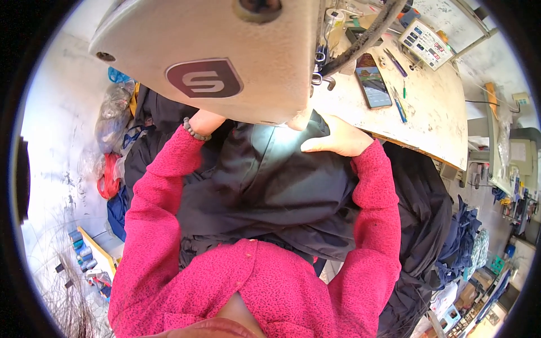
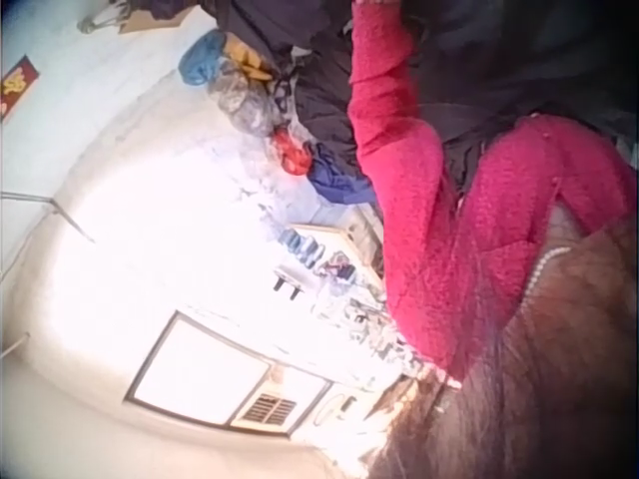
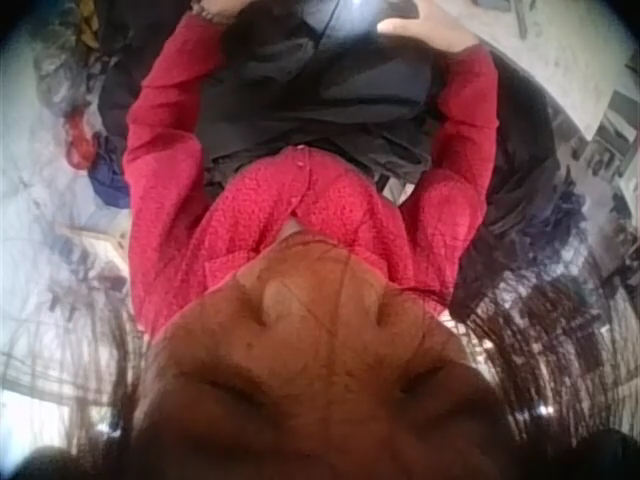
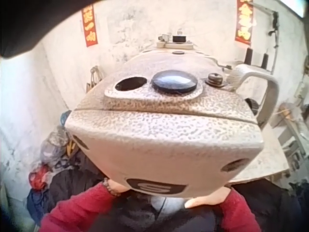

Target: Using an industrial sewing machine to sew black trousers.

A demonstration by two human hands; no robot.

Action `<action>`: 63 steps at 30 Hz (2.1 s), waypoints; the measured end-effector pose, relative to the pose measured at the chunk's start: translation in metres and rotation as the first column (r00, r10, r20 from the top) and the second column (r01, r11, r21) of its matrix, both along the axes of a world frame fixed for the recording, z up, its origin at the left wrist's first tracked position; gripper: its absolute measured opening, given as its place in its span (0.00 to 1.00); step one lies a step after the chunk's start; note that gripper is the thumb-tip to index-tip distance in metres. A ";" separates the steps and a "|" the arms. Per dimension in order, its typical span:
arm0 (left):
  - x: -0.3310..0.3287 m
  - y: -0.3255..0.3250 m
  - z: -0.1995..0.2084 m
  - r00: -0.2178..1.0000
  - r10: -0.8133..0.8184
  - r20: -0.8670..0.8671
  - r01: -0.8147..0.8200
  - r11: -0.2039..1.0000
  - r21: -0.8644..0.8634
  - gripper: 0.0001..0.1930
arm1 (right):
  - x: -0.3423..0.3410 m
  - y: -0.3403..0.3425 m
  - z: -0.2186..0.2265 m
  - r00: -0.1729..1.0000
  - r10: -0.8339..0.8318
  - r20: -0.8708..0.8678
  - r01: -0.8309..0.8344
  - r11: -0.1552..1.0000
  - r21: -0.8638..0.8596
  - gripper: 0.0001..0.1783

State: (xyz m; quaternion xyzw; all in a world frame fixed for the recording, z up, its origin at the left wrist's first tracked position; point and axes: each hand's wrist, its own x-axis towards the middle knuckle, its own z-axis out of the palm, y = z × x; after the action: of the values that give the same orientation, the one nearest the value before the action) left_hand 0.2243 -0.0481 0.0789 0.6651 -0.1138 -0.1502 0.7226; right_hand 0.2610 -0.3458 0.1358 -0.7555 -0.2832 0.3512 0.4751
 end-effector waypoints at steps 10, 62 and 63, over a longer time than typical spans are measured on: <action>0.005 0.001 0.026 0.951 0.034 0.306 -0.109 0.967 0.230 0.18 | -0.008 -0.001 -0.008 0.955 -0.015 -0.297 0.094 0.963 0.254 0.26; -0.060 -0.074 0.050 0.939 0.084 0.332 -0.269 0.782 0.562 0.35 | 0.030 0.034 -0.035 0.693 -0.429 0.580 0.450 0.885 0.118 0.11; -0.051 -0.067 0.045 0.958 0.041 0.284 -0.192 0.830 0.524 0.35 | 0.030 0.044 -0.030 0.627 -0.604 0.493 0.356 0.784 0.508 0.11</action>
State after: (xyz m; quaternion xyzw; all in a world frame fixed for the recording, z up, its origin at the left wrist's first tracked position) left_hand 0.1729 -0.1156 0.1241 0.8630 -0.1191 -0.0429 0.4891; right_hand 0.2914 -0.3019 0.1061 -0.7743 -0.2689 -0.1248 0.5590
